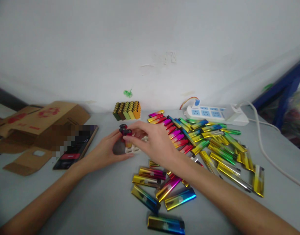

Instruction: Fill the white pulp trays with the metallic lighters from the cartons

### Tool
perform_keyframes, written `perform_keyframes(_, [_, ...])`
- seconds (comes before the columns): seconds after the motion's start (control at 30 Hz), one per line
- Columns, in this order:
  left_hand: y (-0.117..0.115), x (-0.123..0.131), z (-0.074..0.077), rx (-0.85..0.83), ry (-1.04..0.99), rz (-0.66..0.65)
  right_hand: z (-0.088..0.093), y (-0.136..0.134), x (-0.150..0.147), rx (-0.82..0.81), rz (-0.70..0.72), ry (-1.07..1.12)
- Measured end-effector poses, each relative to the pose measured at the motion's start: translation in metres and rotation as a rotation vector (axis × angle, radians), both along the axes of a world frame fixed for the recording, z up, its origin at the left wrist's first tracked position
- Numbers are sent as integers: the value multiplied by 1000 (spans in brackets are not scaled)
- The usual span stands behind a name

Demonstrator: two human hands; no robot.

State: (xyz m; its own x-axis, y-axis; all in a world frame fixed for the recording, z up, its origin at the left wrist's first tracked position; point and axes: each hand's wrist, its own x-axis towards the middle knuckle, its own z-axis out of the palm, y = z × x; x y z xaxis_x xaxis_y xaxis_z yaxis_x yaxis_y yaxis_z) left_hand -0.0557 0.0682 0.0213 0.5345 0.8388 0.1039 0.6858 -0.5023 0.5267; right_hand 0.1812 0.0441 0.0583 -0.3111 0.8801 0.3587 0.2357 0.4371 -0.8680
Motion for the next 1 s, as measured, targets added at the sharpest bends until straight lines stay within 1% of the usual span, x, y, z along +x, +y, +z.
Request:
perform_keyframes(0.13, [1, -1, -3, 5, -8, -3, -8, 8, -6, 73, 9, -133])
perform_keyframes(0.23, [1, -2, -5, 14, -14, -1, -10, 11, -7, 142, 30, -207])
perform_keyframes(0.3, [2, -2, -5, 16, -24, -8, -9, 13, -8, 169, 38, -237])
perform_keyframes(0.43, [2, -2, -5, 18, -31, -30, -6, 14, -10, 75, 60, -232])
perform_keyframes(0.47, [2, -2, -4, 17, -30, -30, -4, 15, -10, 80, 54, -254])
perform_keyframes(0.6, [1, -1, -2, 11, -25, -24, 5, 19, -5, 197, 44, -432])
perform_keyframes(0.7, [1, -1, -1, 8, -23, -23, 7, 23, -3, 184, 77, -445])
perform_keyframes(0.77, [1, -1, 0, 11, -30, -25, 3, 24, -4, 166, 76, -413])
perform_keyframes(0.9, [2, -1, -1, 12, -19, -20, -10, 24, -15, 125, 35, -365])
perform_keyframes(1.0, [2, -2, -3, 19, -17, -16, -16, 22, -19, 183, 12, -431])
